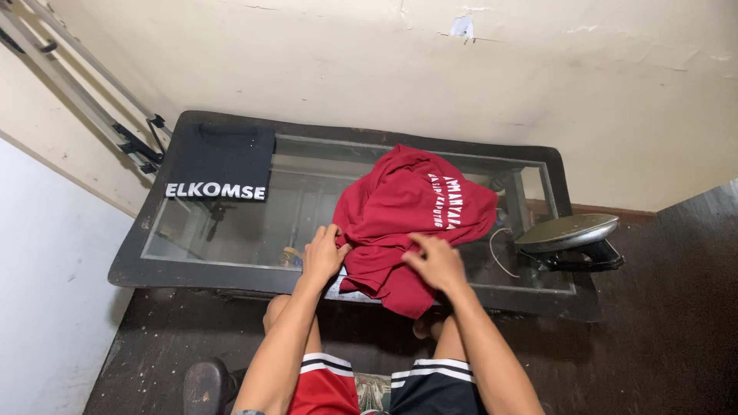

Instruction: Ironing a red shirt on a glass table

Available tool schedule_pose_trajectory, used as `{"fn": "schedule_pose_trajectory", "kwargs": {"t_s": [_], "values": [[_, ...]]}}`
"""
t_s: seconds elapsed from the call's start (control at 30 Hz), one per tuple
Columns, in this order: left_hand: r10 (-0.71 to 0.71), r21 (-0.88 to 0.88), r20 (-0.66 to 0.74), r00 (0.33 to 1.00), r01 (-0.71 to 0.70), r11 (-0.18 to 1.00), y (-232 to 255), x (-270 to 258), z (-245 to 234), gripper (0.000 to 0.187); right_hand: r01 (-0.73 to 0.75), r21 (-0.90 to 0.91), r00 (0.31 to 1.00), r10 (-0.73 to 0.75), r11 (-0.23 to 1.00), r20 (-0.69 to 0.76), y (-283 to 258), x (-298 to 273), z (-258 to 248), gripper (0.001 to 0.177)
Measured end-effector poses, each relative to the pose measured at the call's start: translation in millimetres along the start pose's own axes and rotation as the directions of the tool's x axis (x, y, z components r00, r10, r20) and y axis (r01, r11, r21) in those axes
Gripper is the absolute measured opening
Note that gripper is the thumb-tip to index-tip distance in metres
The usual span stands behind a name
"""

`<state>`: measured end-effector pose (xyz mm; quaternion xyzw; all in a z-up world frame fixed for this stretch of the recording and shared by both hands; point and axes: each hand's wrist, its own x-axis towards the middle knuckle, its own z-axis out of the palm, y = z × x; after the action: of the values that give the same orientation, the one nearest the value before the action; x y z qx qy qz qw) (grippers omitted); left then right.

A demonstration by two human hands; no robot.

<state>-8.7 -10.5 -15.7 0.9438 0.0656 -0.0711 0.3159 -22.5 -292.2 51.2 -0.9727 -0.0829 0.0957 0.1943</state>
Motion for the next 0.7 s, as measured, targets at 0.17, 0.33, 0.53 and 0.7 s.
{"fn": "schedule_pose_trajectory", "kwargs": {"t_s": [0.17,0.33,0.53,0.7], "values": [[0.045,-0.084,-0.074,0.996,-0.052,0.995,-26,42,16,0.025,0.093,-0.066,0.977,-0.104,0.993,-0.185,45,22,37,0.025],[0.152,-0.054,-0.402,0.903,-0.190,0.980,-13,66,-68,0.020,0.047,0.386,0.912,0.118,0.921,-0.394,69,6,-27,0.036],[0.141,-0.179,-0.670,0.729,-0.343,0.922,33,34,-106,0.048,0.133,0.783,0.756,0.448,0.608,-0.477,64,-15,-52,0.042],[0.419,0.190,-0.089,0.904,-0.398,0.898,43,-2,-50,0.058,0.007,0.989,0.765,0.636,0.150,-0.102,81,8,-10,0.055]]}}
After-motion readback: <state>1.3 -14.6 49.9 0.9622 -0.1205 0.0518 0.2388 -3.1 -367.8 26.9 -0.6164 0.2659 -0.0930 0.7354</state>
